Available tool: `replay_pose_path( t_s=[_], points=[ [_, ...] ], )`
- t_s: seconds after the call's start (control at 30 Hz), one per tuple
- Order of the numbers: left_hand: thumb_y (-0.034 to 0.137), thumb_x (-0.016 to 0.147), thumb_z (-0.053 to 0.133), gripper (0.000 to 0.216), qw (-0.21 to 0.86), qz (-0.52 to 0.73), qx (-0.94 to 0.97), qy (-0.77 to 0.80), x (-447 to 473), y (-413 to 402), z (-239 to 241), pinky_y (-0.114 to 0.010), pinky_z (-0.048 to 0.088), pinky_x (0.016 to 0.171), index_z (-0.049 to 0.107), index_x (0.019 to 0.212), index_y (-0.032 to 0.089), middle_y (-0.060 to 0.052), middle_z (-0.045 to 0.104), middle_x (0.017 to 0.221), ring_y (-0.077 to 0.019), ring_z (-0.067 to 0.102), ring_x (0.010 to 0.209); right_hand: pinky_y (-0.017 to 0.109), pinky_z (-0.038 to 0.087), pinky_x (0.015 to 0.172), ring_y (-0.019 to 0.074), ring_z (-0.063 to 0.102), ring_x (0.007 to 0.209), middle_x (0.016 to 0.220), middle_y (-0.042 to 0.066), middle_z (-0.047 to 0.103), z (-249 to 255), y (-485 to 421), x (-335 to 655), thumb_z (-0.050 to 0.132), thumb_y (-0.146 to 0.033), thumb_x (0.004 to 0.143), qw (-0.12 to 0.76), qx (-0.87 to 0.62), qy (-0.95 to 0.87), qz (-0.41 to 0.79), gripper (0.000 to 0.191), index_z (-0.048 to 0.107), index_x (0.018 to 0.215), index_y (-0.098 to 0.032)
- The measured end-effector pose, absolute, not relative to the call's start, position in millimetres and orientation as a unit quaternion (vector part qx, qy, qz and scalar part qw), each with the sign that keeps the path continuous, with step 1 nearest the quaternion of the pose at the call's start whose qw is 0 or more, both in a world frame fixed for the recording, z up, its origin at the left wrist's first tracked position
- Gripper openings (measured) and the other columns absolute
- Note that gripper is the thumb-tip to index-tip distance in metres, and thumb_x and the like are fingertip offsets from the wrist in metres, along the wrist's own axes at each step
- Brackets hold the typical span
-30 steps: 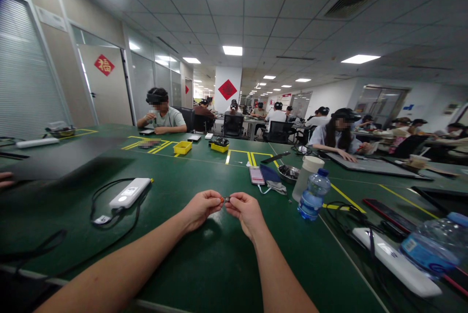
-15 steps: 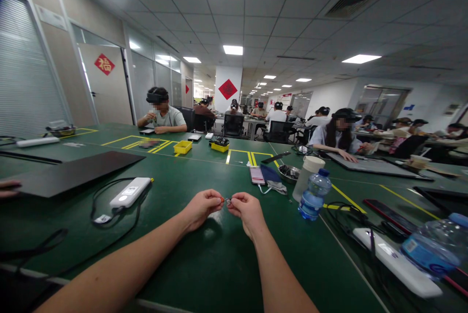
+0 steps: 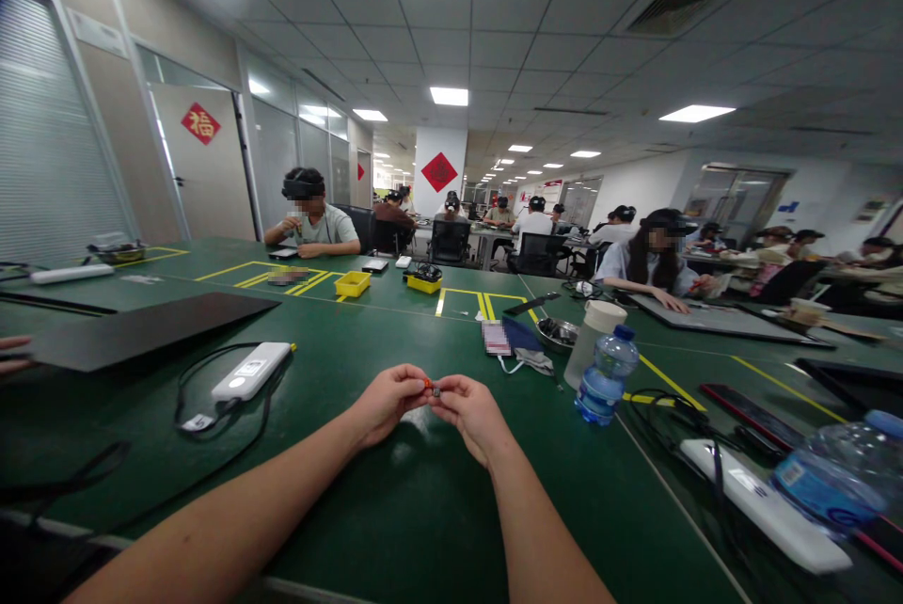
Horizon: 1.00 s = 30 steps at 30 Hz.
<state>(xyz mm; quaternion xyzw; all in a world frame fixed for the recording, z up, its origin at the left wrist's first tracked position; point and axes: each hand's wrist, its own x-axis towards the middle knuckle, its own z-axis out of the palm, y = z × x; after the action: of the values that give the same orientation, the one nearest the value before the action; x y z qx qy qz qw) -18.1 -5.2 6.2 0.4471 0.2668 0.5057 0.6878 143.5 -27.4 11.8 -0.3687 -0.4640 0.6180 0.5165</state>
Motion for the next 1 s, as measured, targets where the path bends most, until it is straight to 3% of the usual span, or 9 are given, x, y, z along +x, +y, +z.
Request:
replay_pose_path(
  t_s=[0.57,0.77,1.0],
  points=[
    [0.022,0.064,0.070,0.022,0.628,0.495,0.526,0.289,-17.1,-6.3,4.5,-0.029,0.049,0.071,0.060,0.080,0.011,-0.008,0.066,0.079,-0.0157,0.064,0.070,0.033,0.051,0.071,0.0180,0.065,0.070,0.074,0.004,0.065,12.6,-26.7,143.8,0.071,-0.032,0.059,0.546,-0.410,-0.518,0.515,0.031,0.059,0.082,-0.013],
    [0.022,0.066,0.066,0.016,0.538,0.491,0.605,0.322,-16.3,-1.4,-2.3,-0.025,0.047,0.066,0.062,0.077,0.012,-0.006,0.065,0.071,-0.0146,0.062,0.066,0.030,0.050,0.065,0.0180,0.064,0.065,0.069,0.004,0.066,11.8,-26.0,143.0,0.068,-0.028,0.062,0.527,-0.417,-0.588,0.450,0.023,0.061,0.079,-0.014],
    [0.022,0.067,0.063,0.015,0.456,0.498,0.654,0.341,-19.4,1.0,1.8,-0.024,0.046,0.066,0.061,0.079,0.013,-0.004,0.065,0.075,-0.0142,0.061,0.069,0.033,0.051,0.073,0.0206,0.066,0.075,0.079,0.007,0.068,9.2,-22.2,144.0,0.063,-0.030,0.065,0.518,-0.427,-0.616,0.412,0.028,0.062,0.087,-0.014]
  ],
)
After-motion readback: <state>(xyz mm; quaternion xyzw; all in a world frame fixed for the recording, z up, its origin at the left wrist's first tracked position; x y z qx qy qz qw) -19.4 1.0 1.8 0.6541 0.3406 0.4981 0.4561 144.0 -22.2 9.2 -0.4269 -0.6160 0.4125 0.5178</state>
